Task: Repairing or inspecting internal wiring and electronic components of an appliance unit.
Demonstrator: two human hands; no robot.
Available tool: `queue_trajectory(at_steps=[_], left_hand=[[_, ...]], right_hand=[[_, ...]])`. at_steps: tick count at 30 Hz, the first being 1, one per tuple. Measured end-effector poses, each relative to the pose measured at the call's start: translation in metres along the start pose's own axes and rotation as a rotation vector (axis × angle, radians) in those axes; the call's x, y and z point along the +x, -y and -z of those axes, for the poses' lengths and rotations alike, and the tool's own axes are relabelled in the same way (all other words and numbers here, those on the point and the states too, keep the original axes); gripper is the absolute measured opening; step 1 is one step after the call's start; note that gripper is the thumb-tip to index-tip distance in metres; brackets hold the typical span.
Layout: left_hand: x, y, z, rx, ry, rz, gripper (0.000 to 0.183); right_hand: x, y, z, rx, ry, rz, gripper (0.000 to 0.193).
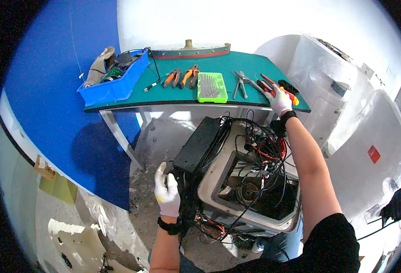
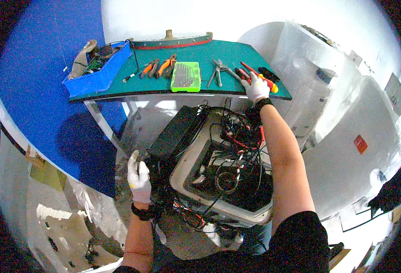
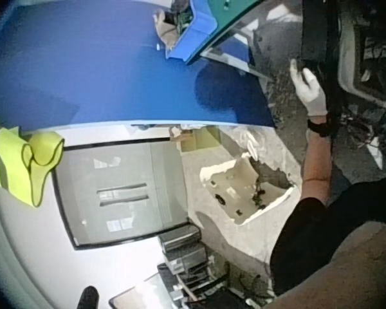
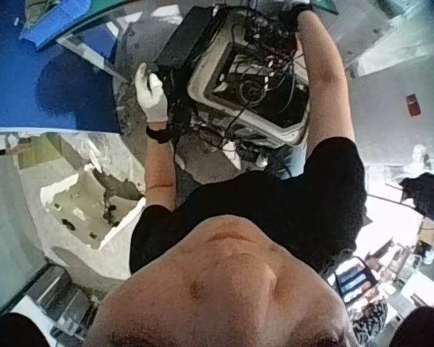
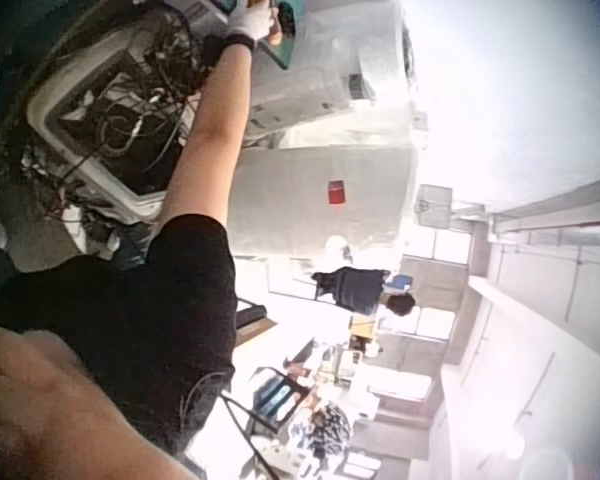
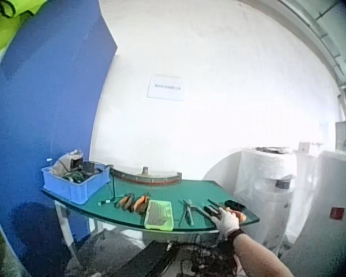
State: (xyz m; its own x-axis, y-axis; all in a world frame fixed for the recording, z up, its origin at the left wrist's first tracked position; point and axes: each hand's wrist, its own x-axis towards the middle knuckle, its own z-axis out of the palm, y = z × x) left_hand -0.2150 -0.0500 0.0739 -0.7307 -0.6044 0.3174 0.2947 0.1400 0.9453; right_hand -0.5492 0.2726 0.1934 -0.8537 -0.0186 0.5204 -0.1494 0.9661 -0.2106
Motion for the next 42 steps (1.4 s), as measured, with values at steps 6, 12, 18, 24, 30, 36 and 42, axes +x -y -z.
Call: queue_trajectory(at_steps=[6,12,18,24,30,36,42], left_hand=[[-0.001,-0.003,-0.002,0.032,-0.004,-0.07,0.034],[-0.021,-0.017,0.0,0.126,-0.036,-0.136,0.034],[-0.04,-0.043,0.0,-0.021,0.182,0.064,0.033],[-0.046,-0.038,-0.001,-0.832,0.45,0.092,0.064],[-0.046,-0.043,0.014,-1.175,0.318,0.366,0.061],[-0.038,-0.031,0.047,-1.332,0.385,0.415,0.073],[-0.038,-0.048,0.045,-1.154,0.516,0.445,0.079]], right_hand=[[-0.009,-0.011,-0.012,0.271,-0.502,0.098,0.051],[-0.092,0.053,0.076,0.704,-0.398,0.253,0.065],[-0.218,0.132,0.148,0.78,0.008,0.651,0.073],[-0.313,0.187,0.132,0.622,0.324,0.681,0.074],[-0.356,0.222,0.115,0.739,0.378,0.456,0.069],[-0.383,0.221,0.153,0.673,0.592,0.364,0.031],[-0.374,0.196,0.158,0.753,0.354,0.365,0.021]])
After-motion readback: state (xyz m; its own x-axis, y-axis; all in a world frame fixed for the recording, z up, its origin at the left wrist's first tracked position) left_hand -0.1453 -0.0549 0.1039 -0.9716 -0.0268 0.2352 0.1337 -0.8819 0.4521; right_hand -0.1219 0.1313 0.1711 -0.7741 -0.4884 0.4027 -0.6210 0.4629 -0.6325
